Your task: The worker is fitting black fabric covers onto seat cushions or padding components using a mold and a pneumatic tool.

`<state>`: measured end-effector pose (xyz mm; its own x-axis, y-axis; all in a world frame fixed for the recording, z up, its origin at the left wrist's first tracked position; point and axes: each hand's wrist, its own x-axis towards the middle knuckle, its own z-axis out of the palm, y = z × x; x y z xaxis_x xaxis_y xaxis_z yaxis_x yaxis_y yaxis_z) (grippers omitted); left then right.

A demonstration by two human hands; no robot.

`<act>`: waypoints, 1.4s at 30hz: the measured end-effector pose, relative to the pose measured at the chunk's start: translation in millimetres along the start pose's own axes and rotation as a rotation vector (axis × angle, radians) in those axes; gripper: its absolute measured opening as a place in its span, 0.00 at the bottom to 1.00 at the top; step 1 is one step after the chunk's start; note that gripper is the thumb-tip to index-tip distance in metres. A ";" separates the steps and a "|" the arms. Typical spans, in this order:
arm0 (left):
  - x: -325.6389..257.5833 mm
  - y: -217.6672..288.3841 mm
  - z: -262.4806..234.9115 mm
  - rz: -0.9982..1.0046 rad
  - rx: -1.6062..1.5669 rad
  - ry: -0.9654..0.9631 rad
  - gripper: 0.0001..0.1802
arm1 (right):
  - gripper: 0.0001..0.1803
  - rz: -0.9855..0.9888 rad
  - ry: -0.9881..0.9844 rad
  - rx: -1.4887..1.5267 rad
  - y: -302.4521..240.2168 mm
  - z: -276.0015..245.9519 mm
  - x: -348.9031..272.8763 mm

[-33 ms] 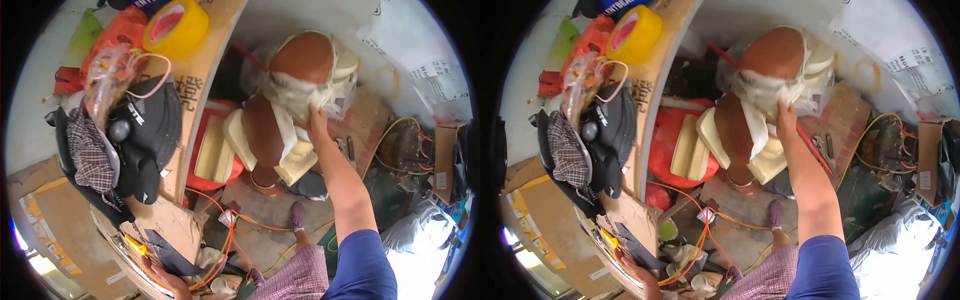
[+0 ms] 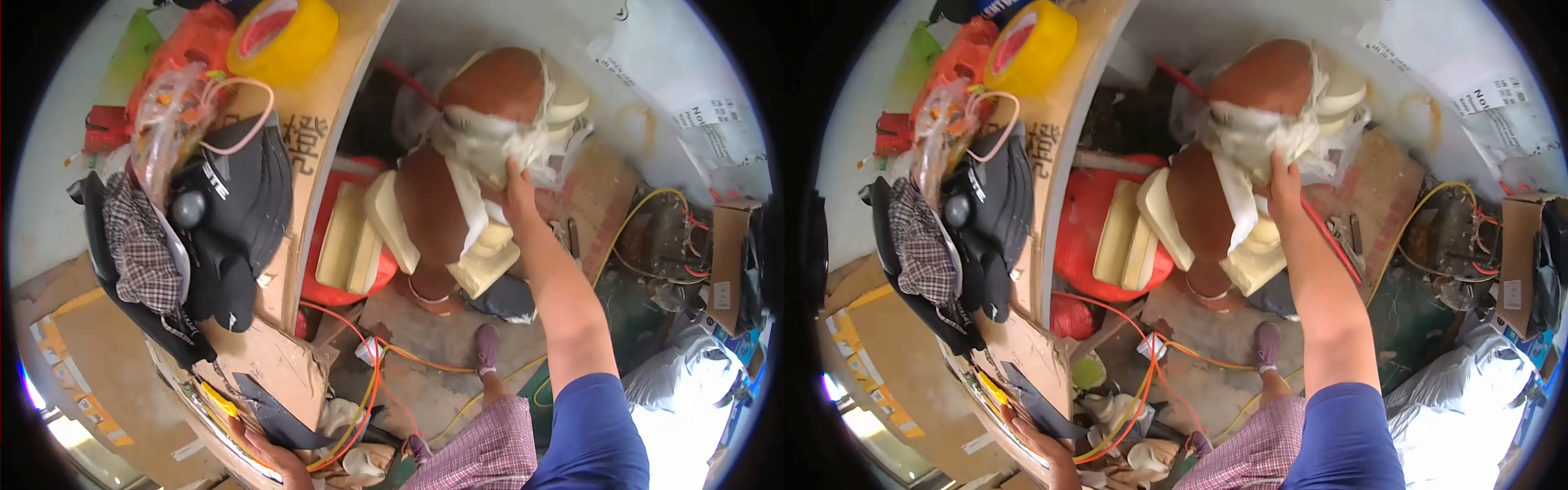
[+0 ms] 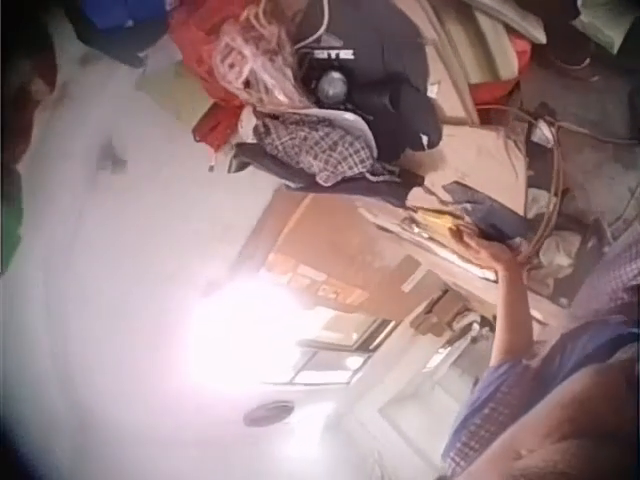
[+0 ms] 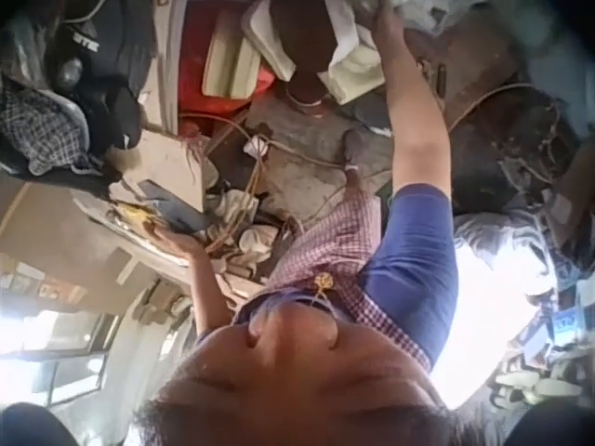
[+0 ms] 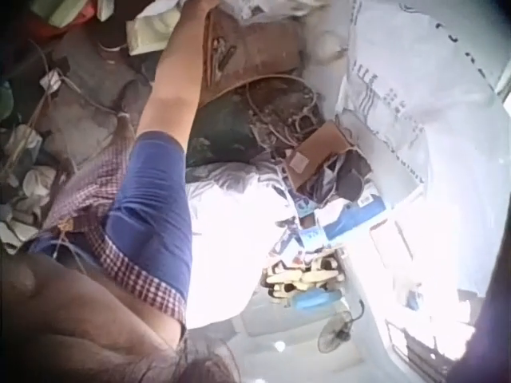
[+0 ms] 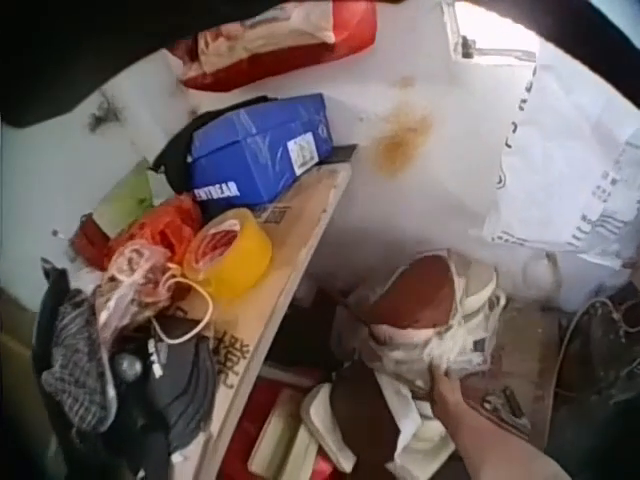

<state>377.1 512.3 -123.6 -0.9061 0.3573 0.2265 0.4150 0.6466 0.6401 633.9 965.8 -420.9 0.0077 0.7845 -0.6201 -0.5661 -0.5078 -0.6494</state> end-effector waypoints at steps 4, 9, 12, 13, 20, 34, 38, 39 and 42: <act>-0.6 13.5 -7.4 0.002 0.071 0.055 0.28 | 0.26 0.187 -0.115 0.059 -12.6 6.7 0.0; -2.6 9.7 -0.1 -0.019 0.147 0.026 0.26 | 0.15 0.094 -0.129 -0.231 -10.2 -53.1 -23.1; -1.6 32.2 -3.8 -0.104 0.036 0.052 0.26 | 0.09 0.258 -0.126 -0.414 15.2 -85.2 -96.8; -1.6 22.3 -13.1 -0.098 0.113 0.064 0.29 | 0.10 0.389 -0.087 -0.475 20.8 -79.2 -133.3; 3.4 16.2 -12.9 0.059 0.051 0.077 0.29 | 0.13 0.391 -0.469 -0.882 -2.9 -30.1 -368.3; -146.9 -30.7 -170.0 -0.278 -0.397 -0.164 0.12 | 0.19 -1.104 -1.229 -1.209 70.2 234.8 -521.3; -214.0 -112.6 -234.2 -0.496 -0.247 -0.172 0.12 | 0.19 -1.271 -1.177 -1.497 120.2 264.4 -517.8; -236.0 -140.1 -247.4 -0.538 -0.221 -0.075 0.09 | 0.21 -1.360 -1.106 -1.707 126.9 269.8 -517.0; -323.1 -240.4 -295.7 -0.872 -0.378 0.221 0.08 | 0.20 -1.367 -1.167 -1.641 146.0 276.7 -512.8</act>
<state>545.7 42.2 -133.6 -0.8935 -0.3036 -0.3309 -0.4278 0.3513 0.8328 319.2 587.9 -75.9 -0.9212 0.2768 0.2735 0.1792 0.9256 -0.3333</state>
